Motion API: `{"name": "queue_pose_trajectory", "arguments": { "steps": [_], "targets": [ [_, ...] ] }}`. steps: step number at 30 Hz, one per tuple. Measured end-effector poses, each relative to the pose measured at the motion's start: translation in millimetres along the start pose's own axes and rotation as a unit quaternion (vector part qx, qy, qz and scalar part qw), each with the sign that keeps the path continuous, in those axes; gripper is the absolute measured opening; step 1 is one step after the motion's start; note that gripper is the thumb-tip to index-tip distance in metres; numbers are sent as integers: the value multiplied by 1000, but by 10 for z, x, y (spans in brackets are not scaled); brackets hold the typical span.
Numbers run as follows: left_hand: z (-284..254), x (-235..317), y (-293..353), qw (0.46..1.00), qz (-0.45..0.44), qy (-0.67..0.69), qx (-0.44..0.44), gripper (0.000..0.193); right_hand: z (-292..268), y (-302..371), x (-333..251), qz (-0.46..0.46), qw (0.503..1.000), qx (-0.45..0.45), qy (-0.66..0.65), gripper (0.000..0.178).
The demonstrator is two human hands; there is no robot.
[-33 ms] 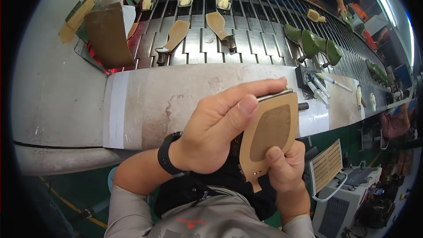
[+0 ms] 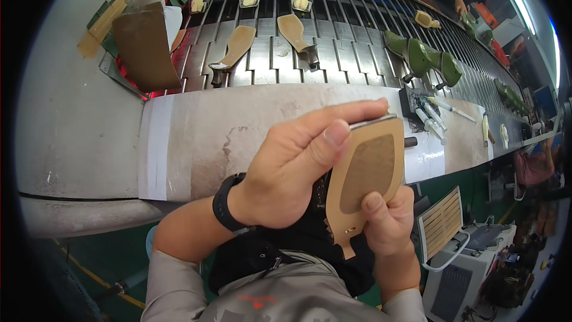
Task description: The person assembles high-heeled shoes by taking soles and lasted uppers from a conveyor, pressing each sole onto its upper by hand, and tapping along the edges and heel with a hammer.
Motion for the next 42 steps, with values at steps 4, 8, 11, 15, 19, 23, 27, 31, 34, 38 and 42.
{"name": "queue_pose_trajectory", "arguments": {
  "steps": [4, 8, 11, 15, 19, 23, 27, 31, 34, 38, 42],
  "targets": [
    [-107, -125, -221, 995, -11, 98, 16, 65, -85, -218, -8, 42, 999, 3, -34, 54],
    [-151, -175, -335, 997, -6, 75, 19, 61, -167, -308, 28, 18, 999, 5, -40, 48],
    [-189, -230, -353, 998, 14, 62, 2, 59, -179, -325, 36, 3, 1000, 2, -31, 47],
    [-257, -255, -291, 998, 47, 2, -43, 68, -180, -331, -19, 25, 999, 7, -42, 49],
    [-286, -144, -178, 997, 53, 9, -64, 70, -88, -268, -48, 49, 998, 17, -29, 47],
    [-188, -2, 66, 999, 28, 21, -17, 63, 131, -16, -1, -7, 997, 69, 39, 45],
    [-137, 89, 351, 992, 93, -79, 44, 53, 318, 119, -51, -88, 983, -12, 159, 38],
    [-87, 225, 566, 985, 88, -106, 101, 34, 509, 140, -40, -119, 973, -59, 190, 24],
    [-48, 313, 608, 980, 75, -124, 139, 27, 571, 165, 30, -125, 971, -59, 194, 20],
    [-32, 452, 596, 965, 70, -209, 140, 26, 644, 132, 102, -152, 967, -56, 195, 18],
    [-40, 514, 582, 947, 78, -241, 195, 22, 675, 39, 3, -144, 965, -71, 205, 19]
  ]
}}
Point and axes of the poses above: each hand's wrist, its own y-axis away from the middle knuckle, its own z-axis out of the palm, x = y × z, the point moved 1 cm from there along -y, towards the middle knuckle, and after that the axes turned 1 degree about z, right-handed, at the moved point
